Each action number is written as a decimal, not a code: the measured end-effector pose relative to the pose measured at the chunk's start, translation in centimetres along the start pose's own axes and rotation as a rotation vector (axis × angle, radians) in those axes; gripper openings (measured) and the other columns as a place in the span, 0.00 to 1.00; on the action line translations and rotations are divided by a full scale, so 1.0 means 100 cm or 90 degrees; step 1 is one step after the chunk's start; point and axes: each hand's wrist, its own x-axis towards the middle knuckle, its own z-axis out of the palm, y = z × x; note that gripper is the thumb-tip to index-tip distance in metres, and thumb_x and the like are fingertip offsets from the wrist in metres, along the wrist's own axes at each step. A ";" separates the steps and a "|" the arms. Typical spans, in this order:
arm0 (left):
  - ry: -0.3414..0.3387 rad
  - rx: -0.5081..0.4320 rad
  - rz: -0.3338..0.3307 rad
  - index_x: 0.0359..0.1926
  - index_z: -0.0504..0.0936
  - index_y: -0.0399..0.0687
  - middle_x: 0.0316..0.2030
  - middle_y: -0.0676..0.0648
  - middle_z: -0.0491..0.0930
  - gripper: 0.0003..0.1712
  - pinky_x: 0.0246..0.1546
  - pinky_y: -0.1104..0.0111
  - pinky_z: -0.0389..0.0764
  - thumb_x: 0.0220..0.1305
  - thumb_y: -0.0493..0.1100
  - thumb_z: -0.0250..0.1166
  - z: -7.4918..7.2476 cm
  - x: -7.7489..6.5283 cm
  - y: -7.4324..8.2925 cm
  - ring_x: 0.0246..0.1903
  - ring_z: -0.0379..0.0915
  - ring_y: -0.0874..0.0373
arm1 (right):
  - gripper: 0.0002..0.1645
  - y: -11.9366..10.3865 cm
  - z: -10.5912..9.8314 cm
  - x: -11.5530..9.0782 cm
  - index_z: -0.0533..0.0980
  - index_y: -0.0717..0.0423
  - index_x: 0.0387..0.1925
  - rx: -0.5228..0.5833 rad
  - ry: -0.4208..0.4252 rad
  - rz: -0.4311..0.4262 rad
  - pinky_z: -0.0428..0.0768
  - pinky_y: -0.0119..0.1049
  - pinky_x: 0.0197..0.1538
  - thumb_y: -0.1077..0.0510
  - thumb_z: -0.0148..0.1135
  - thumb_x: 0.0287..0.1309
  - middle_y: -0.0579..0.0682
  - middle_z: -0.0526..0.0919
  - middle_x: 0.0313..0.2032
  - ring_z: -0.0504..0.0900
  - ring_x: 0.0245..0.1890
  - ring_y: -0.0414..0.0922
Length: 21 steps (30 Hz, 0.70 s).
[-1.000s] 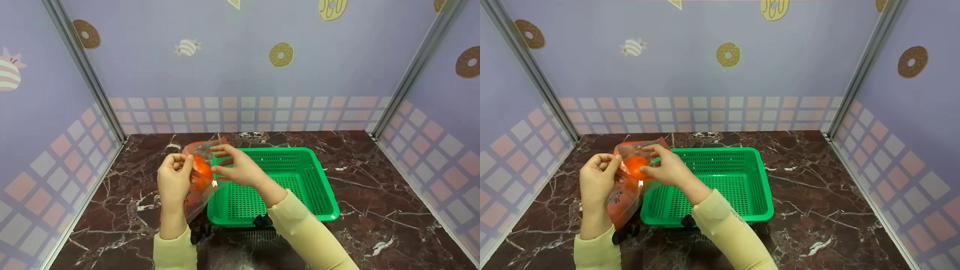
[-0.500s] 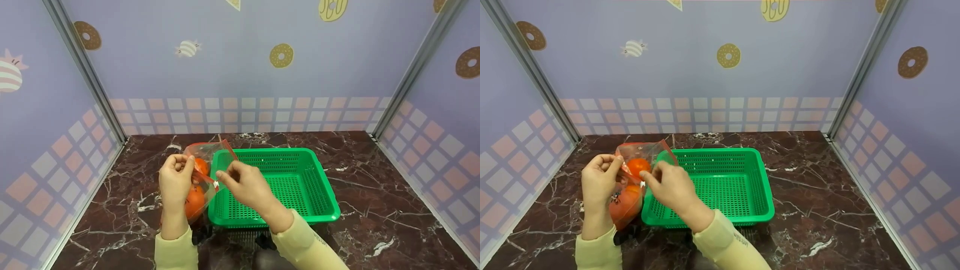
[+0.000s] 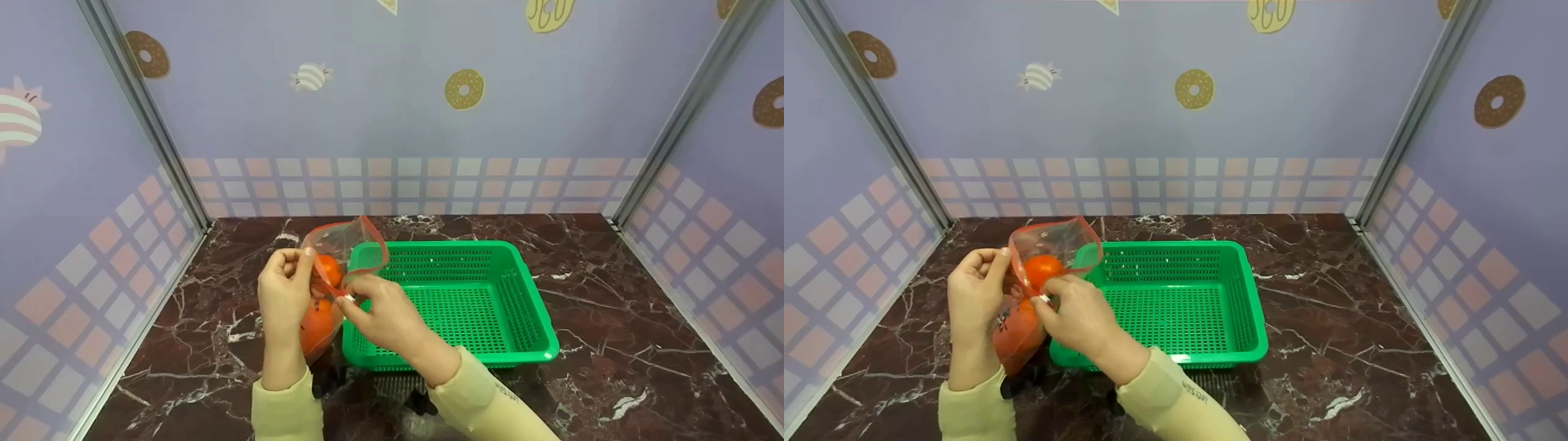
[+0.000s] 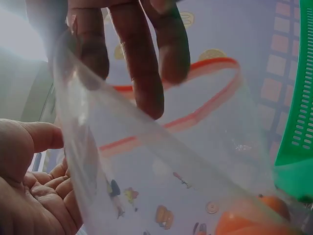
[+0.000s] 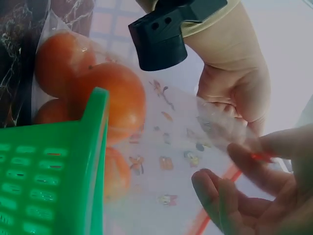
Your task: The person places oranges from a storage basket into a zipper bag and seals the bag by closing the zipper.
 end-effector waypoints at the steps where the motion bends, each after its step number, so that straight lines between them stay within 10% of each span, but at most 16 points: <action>1: 0.003 -0.009 0.006 0.40 0.79 0.34 0.20 0.55 0.80 0.12 0.15 0.72 0.80 0.75 0.41 0.62 -0.002 0.000 0.000 0.13 0.76 0.63 | 0.13 0.001 0.000 0.000 0.82 0.51 0.32 0.013 0.000 -0.014 0.80 0.29 0.35 0.52 0.60 0.74 0.52 0.87 0.54 0.86 0.51 0.47; 8: -0.020 0.076 -0.066 0.49 0.77 0.36 0.30 0.53 0.84 0.11 0.29 0.71 0.87 0.77 0.42 0.58 -0.034 0.020 0.015 0.24 0.82 0.65 | 0.15 0.006 -0.001 0.007 0.79 0.55 0.30 0.146 -0.030 -0.039 0.70 0.24 0.26 0.56 0.54 0.75 0.52 0.77 0.69 0.88 0.44 0.52; 15: -0.270 0.356 -0.125 0.72 0.69 0.37 0.66 0.32 0.74 0.28 0.52 0.63 0.86 0.81 0.49 0.52 -0.064 0.100 0.016 0.47 0.85 0.47 | 0.17 0.009 -0.001 0.010 0.71 0.56 0.24 0.197 -0.080 -0.051 0.74 0.27 0.36 0.59 0.52 0.73 0.48 0.76 0.70 0.84 0.54 0.46; 21: -0.477 0.134 -0.183 0.76 0.60 0.33 0.75 0.33 0.63 0.30 0.72 0.56 0.73 0.83 0.46 0.47 -0.050 0.146 -0.017 0.75 0.61 0.40 | 0.20 0.010 -0.001 0.013 0.69 0.58 0.23 0.201 -0.114 -0.093 0.74 0.29 0.39 0.56 0.52 0.75 0.51 0.78 0.68 0.79 0.66 0.49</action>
